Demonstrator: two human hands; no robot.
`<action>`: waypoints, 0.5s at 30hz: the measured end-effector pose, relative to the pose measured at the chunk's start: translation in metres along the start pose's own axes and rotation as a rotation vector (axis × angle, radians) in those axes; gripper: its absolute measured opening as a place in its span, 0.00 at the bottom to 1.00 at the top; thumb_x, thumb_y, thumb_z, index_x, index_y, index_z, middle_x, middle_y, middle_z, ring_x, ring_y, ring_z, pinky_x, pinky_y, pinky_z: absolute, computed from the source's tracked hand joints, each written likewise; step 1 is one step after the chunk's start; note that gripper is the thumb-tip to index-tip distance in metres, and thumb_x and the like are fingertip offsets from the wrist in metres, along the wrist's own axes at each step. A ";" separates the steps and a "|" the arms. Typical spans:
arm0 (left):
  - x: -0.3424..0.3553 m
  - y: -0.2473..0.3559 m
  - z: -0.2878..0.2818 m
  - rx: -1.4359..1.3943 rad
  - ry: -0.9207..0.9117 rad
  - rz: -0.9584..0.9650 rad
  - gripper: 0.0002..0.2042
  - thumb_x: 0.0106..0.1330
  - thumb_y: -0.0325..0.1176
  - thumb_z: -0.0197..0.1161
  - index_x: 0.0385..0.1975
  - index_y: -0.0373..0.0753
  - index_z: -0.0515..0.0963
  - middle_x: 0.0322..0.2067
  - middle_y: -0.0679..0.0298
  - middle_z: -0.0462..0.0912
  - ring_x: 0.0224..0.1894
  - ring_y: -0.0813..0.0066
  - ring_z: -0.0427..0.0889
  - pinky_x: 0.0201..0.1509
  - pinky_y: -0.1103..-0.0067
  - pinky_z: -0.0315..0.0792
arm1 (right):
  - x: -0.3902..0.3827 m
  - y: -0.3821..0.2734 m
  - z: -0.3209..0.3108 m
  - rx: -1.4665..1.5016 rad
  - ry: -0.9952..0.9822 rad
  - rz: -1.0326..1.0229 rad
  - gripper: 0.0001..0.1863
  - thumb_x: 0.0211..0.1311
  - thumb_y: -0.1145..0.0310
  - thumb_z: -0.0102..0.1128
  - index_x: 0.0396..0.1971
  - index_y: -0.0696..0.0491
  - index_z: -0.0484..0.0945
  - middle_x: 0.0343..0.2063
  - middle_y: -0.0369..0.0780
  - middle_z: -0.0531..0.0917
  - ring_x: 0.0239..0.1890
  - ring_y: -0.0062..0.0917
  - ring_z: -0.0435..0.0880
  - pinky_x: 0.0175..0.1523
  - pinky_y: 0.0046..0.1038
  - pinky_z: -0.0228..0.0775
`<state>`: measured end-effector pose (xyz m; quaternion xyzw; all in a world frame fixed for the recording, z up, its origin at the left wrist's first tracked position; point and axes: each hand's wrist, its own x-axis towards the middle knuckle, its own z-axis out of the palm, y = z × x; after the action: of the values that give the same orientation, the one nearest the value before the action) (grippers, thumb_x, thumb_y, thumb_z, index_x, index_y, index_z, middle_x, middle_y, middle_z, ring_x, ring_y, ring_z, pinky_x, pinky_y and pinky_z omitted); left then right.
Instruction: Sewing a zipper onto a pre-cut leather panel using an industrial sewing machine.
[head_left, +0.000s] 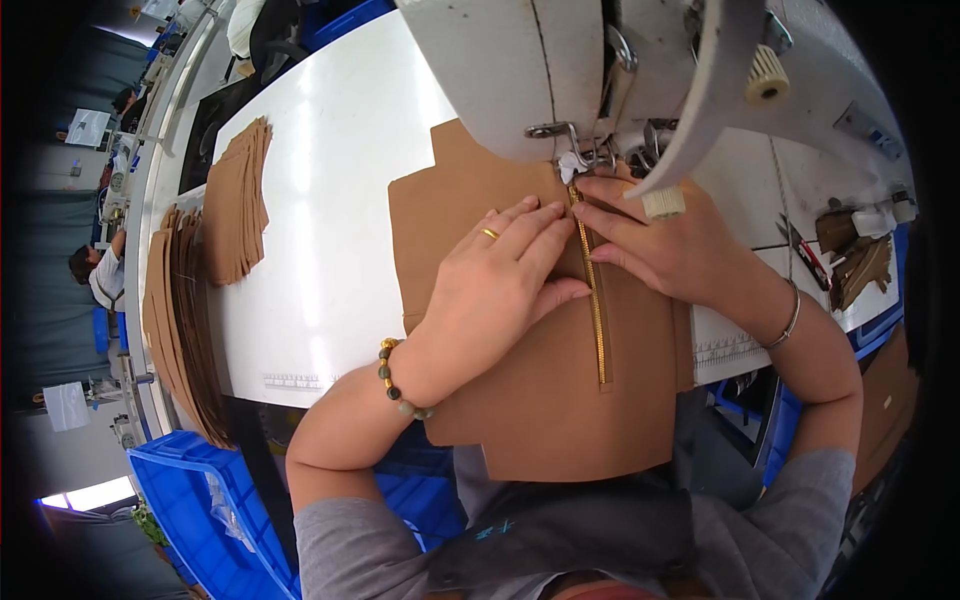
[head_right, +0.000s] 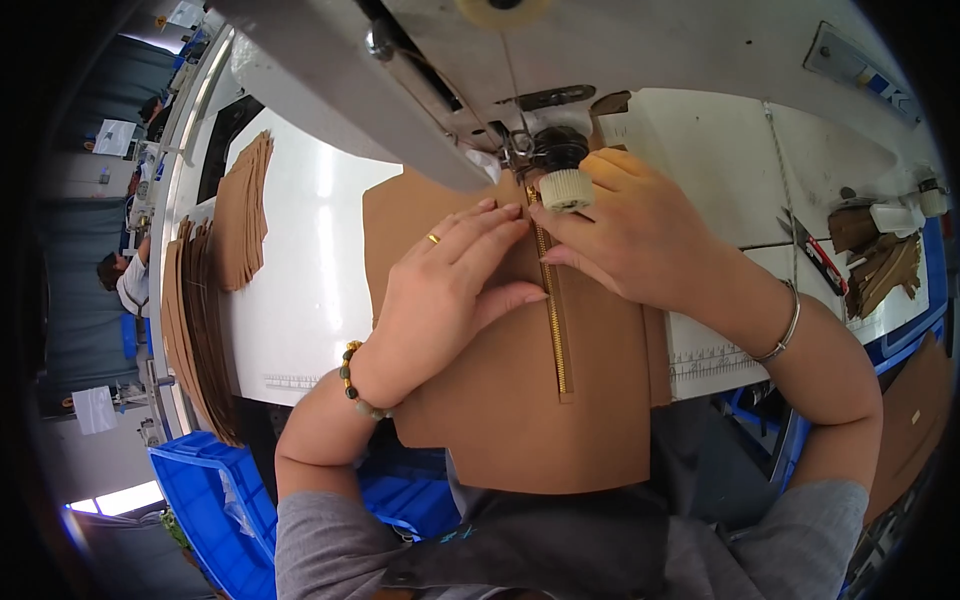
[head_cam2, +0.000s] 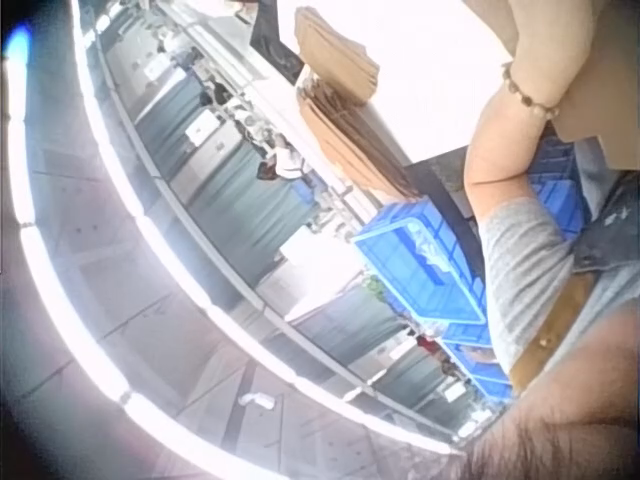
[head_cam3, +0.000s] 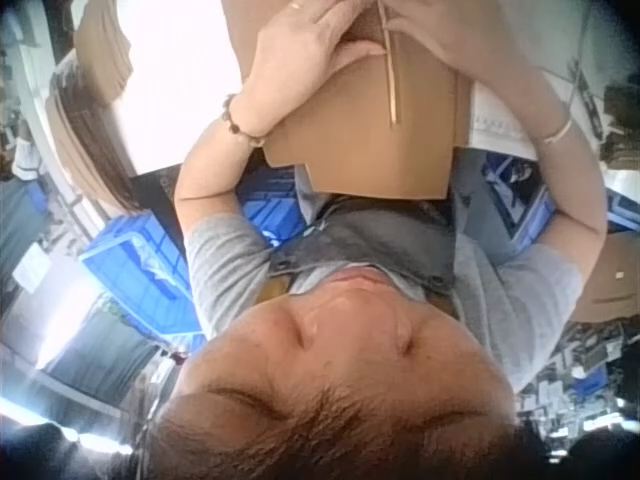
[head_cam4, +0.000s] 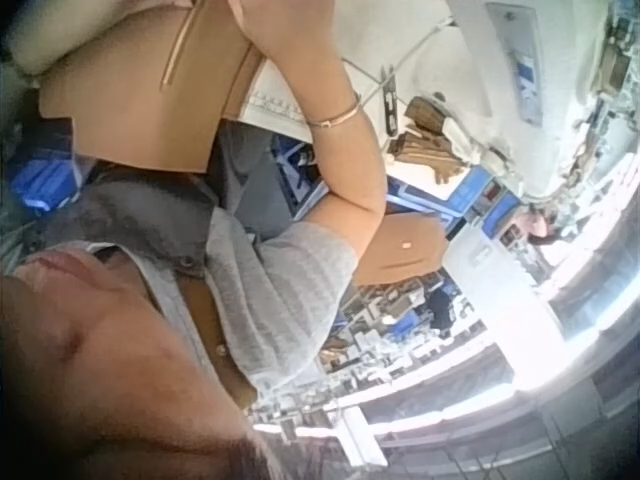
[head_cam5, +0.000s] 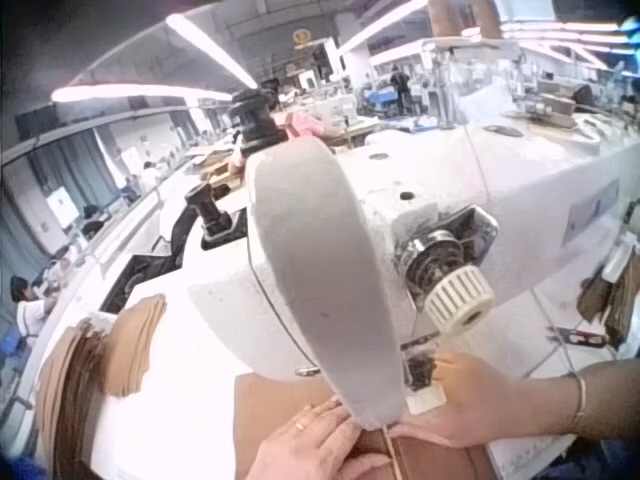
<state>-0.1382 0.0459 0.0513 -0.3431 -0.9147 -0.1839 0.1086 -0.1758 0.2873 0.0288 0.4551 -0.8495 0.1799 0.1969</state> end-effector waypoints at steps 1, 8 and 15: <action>-0.001 0.000 0.001 -0.060 0.018 -0.066 0.29 0.55 0.47 0.76 0.55 0.37 0.83 0.56 0.58 0.84 0.61 0.54 0.81 0.62 0.67 0.78 | -0.001 0.000 -0.001 -0.004 -0.008 0.003 0.21 0.55 0.57 0.73 0.48 0.50 0.86 0.43 0.38 0.84 0.43 0.35 0.77 0.51 0.36 0.71; -0.001 0.003 0.003 0.051 0.002 -0.011 0.33 0.54 0.50 0.76 0.55 0.33 0.81 0.60 0.57 0.82 0.63 0.53 0.80 0.64 0.67 0.77 | 0.000 -0.002 -0.005 0.013 -0.044 0.030 0.24 0.53 0.56 0.74 0.49 0.52 0.86 0.47 0.39 0.84 0.49 0.38 0.78 0.56 0.38 0.73; -0.002 0.004 0.002 0.091 -0.026 -0.016 0.34 0.55 0.53 0.73 0.56 0.33 0.81 0.62 0.59 0.81 0.65 0.55 0.78 0.65 0.67 0.76 | 0.002 -0.005 -0.009 0.003 -0.051 0.029 0.25 0.52 0.57 0.74 0.49 0.53 0.85 0.48 0.40 0.84 0.51 0.38 0.79 0.58 0.38 0.73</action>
<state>-0.1342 0.0481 0.0496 -0.3328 -0.9262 -0.1386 0.1108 -0.1716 0.2874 0.0380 0.4473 -0.8606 0.1724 0.1717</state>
